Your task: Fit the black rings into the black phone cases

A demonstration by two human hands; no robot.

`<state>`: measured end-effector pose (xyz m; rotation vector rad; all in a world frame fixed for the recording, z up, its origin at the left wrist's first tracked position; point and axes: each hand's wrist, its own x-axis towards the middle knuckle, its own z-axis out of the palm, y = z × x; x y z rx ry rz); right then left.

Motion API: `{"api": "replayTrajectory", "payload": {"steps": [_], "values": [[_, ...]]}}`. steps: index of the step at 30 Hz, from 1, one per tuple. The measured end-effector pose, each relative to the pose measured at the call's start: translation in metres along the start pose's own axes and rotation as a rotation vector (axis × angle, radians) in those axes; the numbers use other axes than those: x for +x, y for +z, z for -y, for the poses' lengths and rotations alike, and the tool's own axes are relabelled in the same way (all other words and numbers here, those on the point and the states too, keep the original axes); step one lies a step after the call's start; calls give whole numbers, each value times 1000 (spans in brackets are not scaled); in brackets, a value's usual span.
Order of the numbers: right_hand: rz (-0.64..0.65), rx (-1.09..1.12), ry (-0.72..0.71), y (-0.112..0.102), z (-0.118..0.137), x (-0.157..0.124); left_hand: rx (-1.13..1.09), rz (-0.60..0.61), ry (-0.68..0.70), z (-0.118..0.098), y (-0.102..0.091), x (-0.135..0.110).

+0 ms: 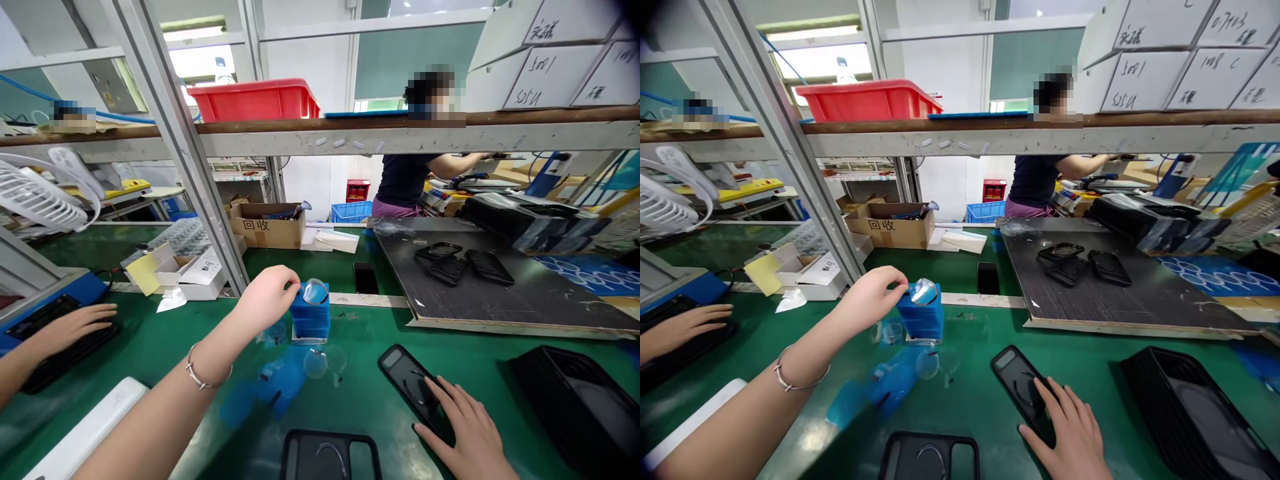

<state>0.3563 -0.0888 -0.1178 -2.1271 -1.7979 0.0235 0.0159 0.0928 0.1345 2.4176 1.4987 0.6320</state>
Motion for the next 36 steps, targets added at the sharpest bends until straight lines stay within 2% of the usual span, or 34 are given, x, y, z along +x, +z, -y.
{"api": "replayTrajectory", "payload": {"steps": [3, 6, 8, 10, 13, 16, 18, 20, 22, 25, 27, 29, 33, 36], "values": [[8, 79, 23, -7, -2, 3, -132, 16, 62, -9, -8, -15], [34, 183, 72, -21, 4, 0, -348, 44, 33, 7, -5, -42], [68, 282, 39, -34, 18, -6, -361, 70, -87, 32, 9, -64], [152, 388, -94, -45, 41, -13, -225, 83, -243, 59, 33, -85], [410, 459, -344, -53, 85, -16, -75, 58, -359, 90, 71, -110], [603, 453, -477, -51, 118, -15, 42, 2, -408, 104, 93, -123], [630, 440, -487, -47, 126, -14, 69, -30, -413, 107, 98, -126], [619, 412, -468, -43, 123, -15, 59, -60, -407, 108, 97, -125], [556, 364, -426, -39, 110, -16, 16, -98, -387, 105, 92, -121], [339, 265, -330, -33, 83, -15, -100, -153, -306, 90, 77, -104], [186, 186, -268, -29, 63, -14, -176, -167, -239, 75, 65, -82], [98, 111, -217, -25, 45, -12, -225, -151, -189, 60, 53, -53], [97, 10, -132, -18, 11, -10, -263, -9, -130, 48, 39, 3], [144, -33, -56, -13, -12, -9, -239, 46, -95, 49, 35, 25]]}}
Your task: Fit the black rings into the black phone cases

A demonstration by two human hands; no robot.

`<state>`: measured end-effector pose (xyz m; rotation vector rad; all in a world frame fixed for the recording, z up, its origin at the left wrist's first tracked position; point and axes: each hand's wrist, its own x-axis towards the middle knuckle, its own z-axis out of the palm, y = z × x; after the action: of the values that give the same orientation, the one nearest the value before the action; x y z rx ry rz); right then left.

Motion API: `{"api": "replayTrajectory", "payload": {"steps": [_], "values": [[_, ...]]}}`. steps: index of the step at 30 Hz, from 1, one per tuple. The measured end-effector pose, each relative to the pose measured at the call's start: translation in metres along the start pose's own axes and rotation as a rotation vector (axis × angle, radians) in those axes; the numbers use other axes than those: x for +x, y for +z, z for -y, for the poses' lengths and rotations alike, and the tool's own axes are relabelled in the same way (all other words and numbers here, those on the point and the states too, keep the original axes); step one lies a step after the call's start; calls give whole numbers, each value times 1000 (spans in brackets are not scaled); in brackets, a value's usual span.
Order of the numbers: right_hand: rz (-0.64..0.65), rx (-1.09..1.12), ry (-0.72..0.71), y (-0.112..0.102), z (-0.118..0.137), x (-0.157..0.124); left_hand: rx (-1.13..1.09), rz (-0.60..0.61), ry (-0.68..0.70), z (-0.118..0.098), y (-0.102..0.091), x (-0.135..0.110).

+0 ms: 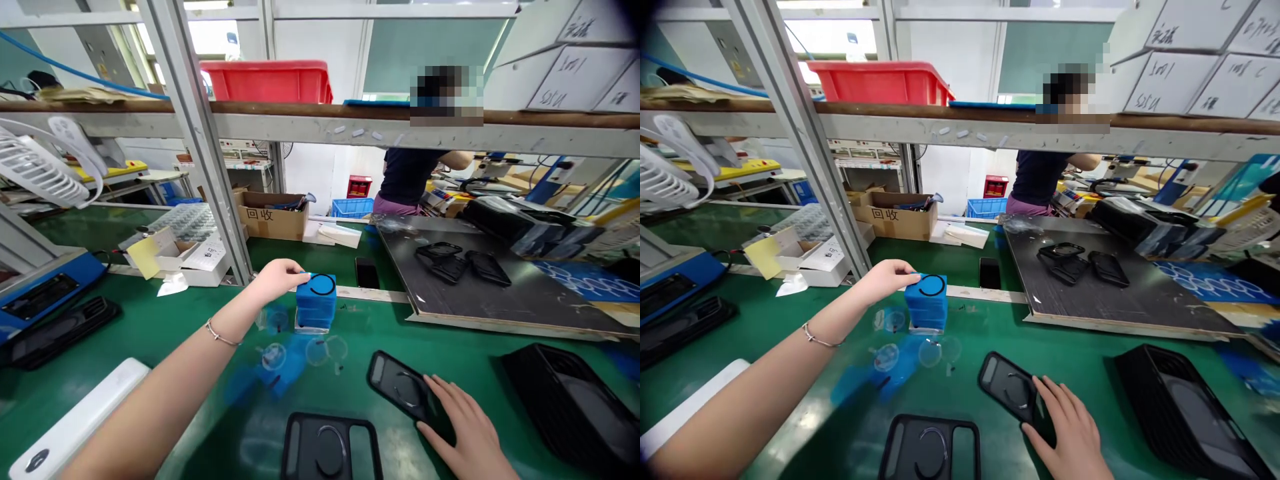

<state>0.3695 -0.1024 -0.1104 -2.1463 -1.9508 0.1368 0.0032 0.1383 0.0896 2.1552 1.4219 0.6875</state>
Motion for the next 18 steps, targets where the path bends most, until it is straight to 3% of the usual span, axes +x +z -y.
{"api": "replayTrajectory", "payload": {"steps": [6, 11, 14, 18], "values": [[-114, -31, 76, 3, -9, 9, 117, -63, 214, -21, -12, -8], [-184, 68, 104, -27, 16, 15, 95, -195, 295, -48, -11, -38], [-217, 351, 9, -62, 50, 12, -45, -212, 227, -60, 0, -65], [-232, 727, -253, -101, 115, 13, -500, -26, -5, -64, 29, -101]]}}
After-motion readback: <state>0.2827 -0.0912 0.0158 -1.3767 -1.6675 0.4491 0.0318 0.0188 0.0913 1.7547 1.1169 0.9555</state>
